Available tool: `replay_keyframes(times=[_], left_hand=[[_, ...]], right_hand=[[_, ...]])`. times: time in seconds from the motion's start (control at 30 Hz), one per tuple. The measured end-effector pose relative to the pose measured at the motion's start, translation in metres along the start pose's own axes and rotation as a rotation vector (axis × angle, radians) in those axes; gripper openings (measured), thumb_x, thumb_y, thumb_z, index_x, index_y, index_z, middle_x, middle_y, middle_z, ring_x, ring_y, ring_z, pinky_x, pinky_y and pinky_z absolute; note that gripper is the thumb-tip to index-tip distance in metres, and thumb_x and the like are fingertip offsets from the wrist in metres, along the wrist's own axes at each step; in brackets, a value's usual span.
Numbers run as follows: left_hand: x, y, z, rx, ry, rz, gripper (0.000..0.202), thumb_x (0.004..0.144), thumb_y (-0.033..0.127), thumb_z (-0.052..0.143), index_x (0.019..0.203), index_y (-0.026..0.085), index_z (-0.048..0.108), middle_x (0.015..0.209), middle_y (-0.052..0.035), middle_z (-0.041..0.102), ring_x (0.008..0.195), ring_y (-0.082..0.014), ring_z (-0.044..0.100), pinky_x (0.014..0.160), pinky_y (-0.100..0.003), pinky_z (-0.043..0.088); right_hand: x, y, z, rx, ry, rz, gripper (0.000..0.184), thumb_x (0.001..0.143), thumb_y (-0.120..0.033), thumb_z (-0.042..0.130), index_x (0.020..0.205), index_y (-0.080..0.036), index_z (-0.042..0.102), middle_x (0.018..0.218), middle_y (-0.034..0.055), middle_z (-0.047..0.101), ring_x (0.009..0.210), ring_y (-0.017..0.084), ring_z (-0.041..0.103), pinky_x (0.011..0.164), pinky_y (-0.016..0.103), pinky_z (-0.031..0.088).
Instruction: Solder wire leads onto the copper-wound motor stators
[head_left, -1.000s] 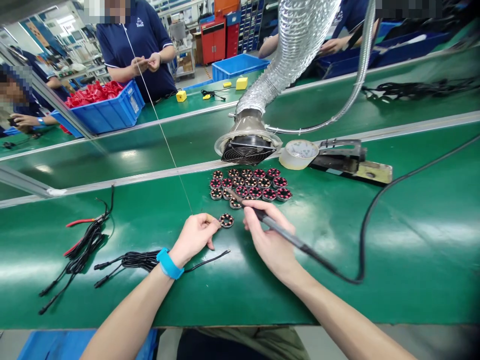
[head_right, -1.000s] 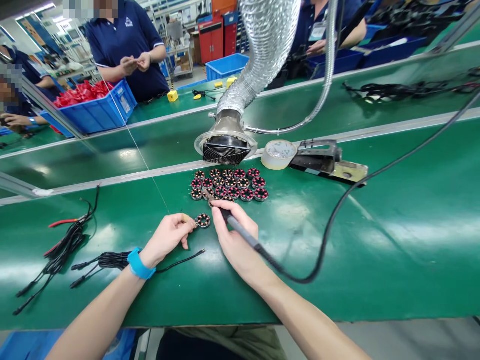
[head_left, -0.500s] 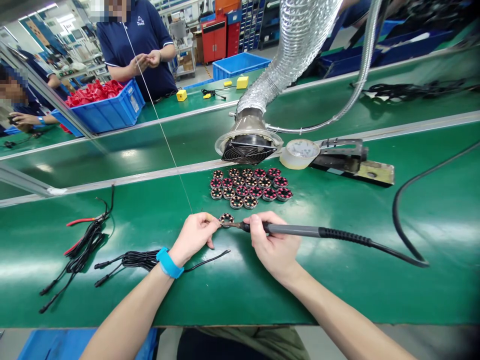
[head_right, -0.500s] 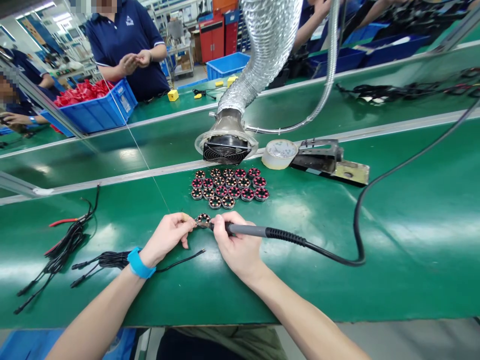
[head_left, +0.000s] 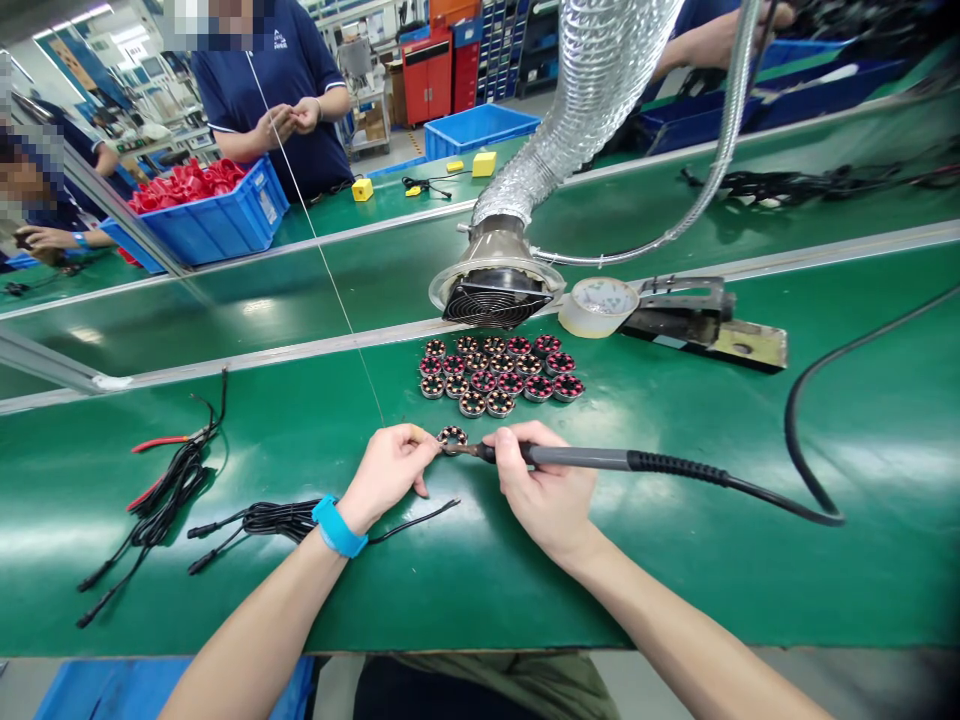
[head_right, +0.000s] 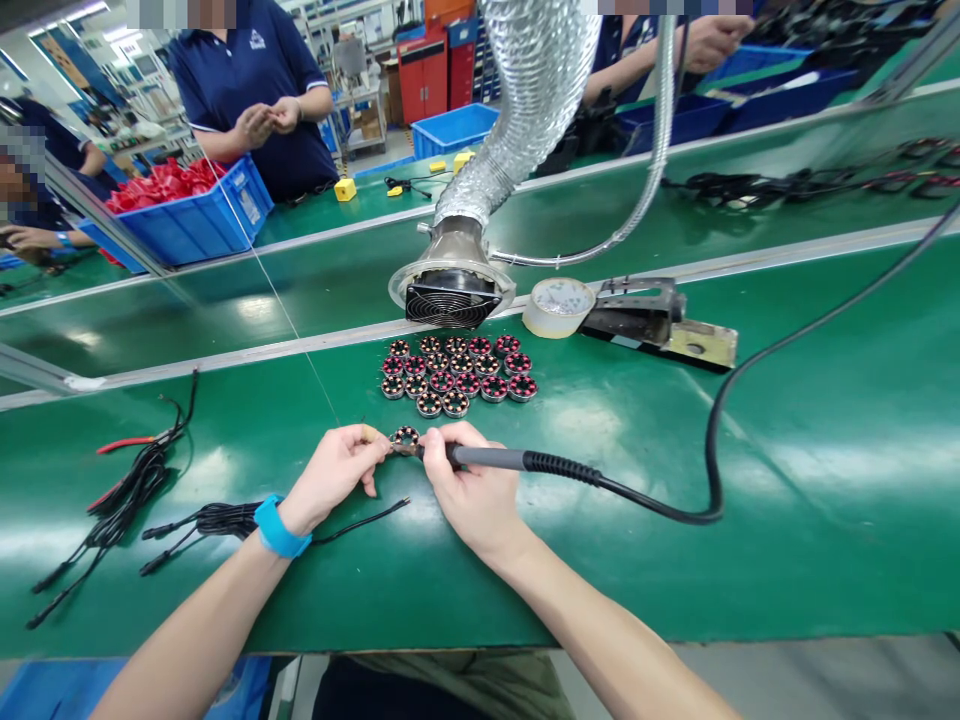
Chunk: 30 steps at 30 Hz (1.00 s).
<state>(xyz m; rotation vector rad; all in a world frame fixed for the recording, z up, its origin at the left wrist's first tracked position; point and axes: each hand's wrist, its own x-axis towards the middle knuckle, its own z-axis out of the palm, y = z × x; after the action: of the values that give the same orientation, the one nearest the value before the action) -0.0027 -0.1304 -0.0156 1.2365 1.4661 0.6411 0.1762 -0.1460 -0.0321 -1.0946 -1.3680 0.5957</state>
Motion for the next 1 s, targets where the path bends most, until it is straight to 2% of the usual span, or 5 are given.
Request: replay_keyframes(times=[0.23,0.47,1.0], left_hand=[[-0.0004,-0.0004,-0.0001,0.008,0.012,0.005,0.024,0.09,0.037,0.061,0.086,0.013,0.066,0.046,0.0036,0.056,0.04,-0.0108,0.056,0.044,-0.017,0.036],[0.0015,-0.0035,-0.0002,0.004,0.004,0.013,0.022,0.088,0.036,0.063,0.084,0.014,0.065,0.047,0.0036,0.056,0.039,-0.0116,0.057,0.044,-0.018,0.037],[0.002,-0.0017,0.0001,-0.009,-0.005,0.003,0.019,0.088,0.032,0.062,0.082,0.014,0.064,0.051,0.004,0.055,0.039,-0.0097,0.056,0.042,-0.017,0.036]], right_hand=[[0.0005,-0.0008,-0.0001,0.012,0.005,0.002,0.021,0.096,-0.025,0.059,0.076,-0.02,0.065,0.065,-0.0011,0.069,0.057,0.015,0.066,0.058,0.027,0.052],[0.0011,0.0008,-0.0025,0.007,0.135,0.038,0.02,0.095,-0.027,0.06,0.078,-0.02,0.068,0.068,0.001,0.071,0.06,0.016,0.068,0.059,0.029,0.052],[0.0033,0.0006,-0.002,-0.015,0.126,0.023,0.021,0.095,-0.028,0.06,0.077,-0.02,0.068,0.066,0.0003,0.07,0.059,0.016,0.067,0.058,0.028,0.054]])
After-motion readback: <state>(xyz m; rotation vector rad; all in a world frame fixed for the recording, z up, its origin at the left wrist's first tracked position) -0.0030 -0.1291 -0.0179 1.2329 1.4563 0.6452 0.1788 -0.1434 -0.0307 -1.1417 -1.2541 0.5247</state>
